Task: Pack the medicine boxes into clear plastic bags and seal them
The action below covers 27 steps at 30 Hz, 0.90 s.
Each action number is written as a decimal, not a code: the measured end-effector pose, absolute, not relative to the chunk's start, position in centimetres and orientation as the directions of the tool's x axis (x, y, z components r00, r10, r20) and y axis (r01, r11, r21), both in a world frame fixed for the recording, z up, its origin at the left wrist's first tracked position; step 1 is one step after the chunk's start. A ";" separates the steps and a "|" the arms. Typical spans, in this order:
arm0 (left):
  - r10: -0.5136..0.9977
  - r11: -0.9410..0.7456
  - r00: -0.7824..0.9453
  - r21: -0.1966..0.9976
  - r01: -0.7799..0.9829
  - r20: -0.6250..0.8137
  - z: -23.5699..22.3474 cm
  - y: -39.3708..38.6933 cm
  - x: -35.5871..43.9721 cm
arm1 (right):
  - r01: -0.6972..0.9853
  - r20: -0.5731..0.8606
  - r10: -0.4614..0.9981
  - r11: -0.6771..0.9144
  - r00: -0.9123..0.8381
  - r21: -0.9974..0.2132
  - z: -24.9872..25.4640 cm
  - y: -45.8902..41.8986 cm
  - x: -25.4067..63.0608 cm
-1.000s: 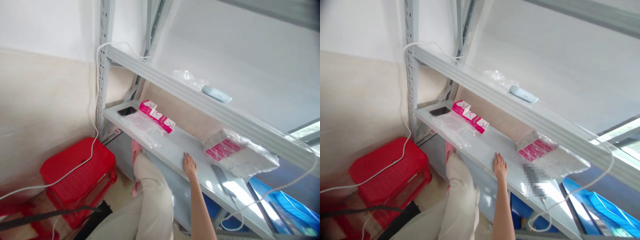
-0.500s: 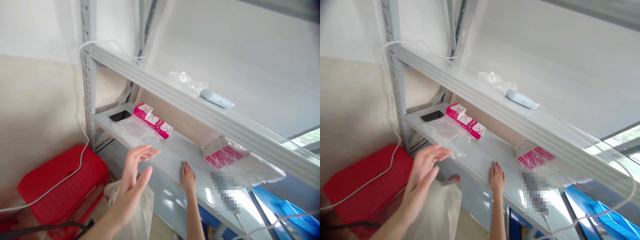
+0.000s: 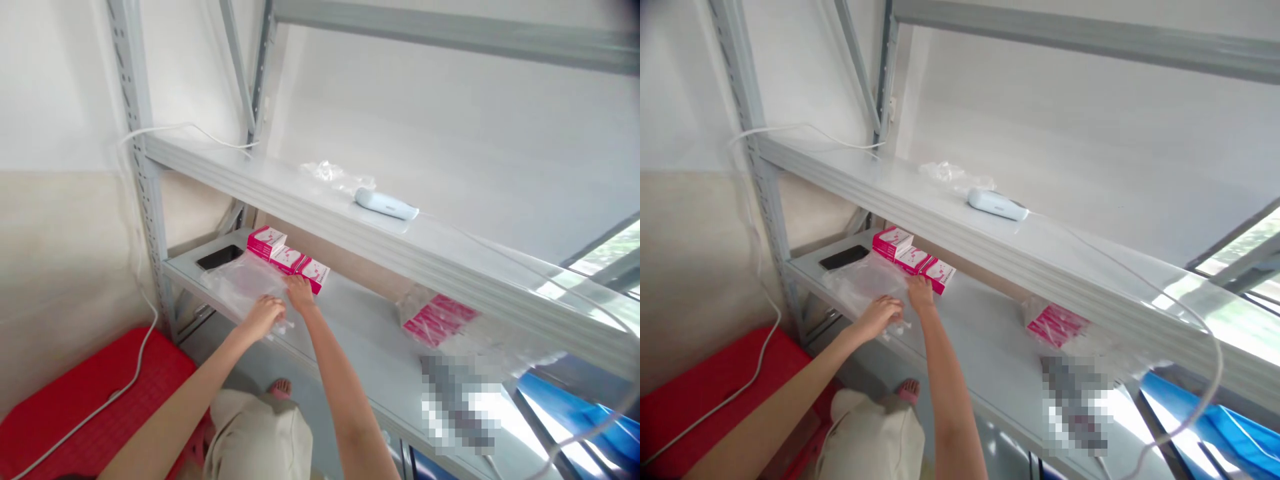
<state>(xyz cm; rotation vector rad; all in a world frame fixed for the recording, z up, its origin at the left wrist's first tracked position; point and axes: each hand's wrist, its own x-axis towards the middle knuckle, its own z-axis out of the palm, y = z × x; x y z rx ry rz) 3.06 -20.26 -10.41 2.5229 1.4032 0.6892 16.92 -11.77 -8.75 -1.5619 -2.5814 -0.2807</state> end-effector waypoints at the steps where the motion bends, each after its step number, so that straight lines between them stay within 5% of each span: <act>1: 0.837 -0.542 0.442 0.380 0.749 0.323 -9.7 -20.5 2.6 | 0.882 0.194 0.860 0.458 -0.472 0.115 -8.8 -11.4 16.7; 6: 0.832 -0.513 0.312 0.423 0.746 0.458 -5.7 -21.6 0.1 | 0.920 0.324 0.864 0.385 -0.386 0.070 -8.5 -11.6 18.3; 14: 0.624 -0.644 0.126 0.416 0.643 0.771 0.2 -23.6 1.9 | 0.944 0.692 0.720 0.261 -0.051 -0.202 -3.0 -17.6 24.1; 21: 0.436 -0.762 -0.055 0.400 0.510 0.898 1.4 -24.4 4.7 | 0.975 0.689 0.705 0.221 -0.168 0.011 2.0 -25.0 28.5; 27: 0.366 -0.684 -0.304 0.475 0.553 0.880 -0.6 -26.6 8.3 | 0.982 0.560 0.807 0.132 -0.187 0.137 1.2 -28.6 30.5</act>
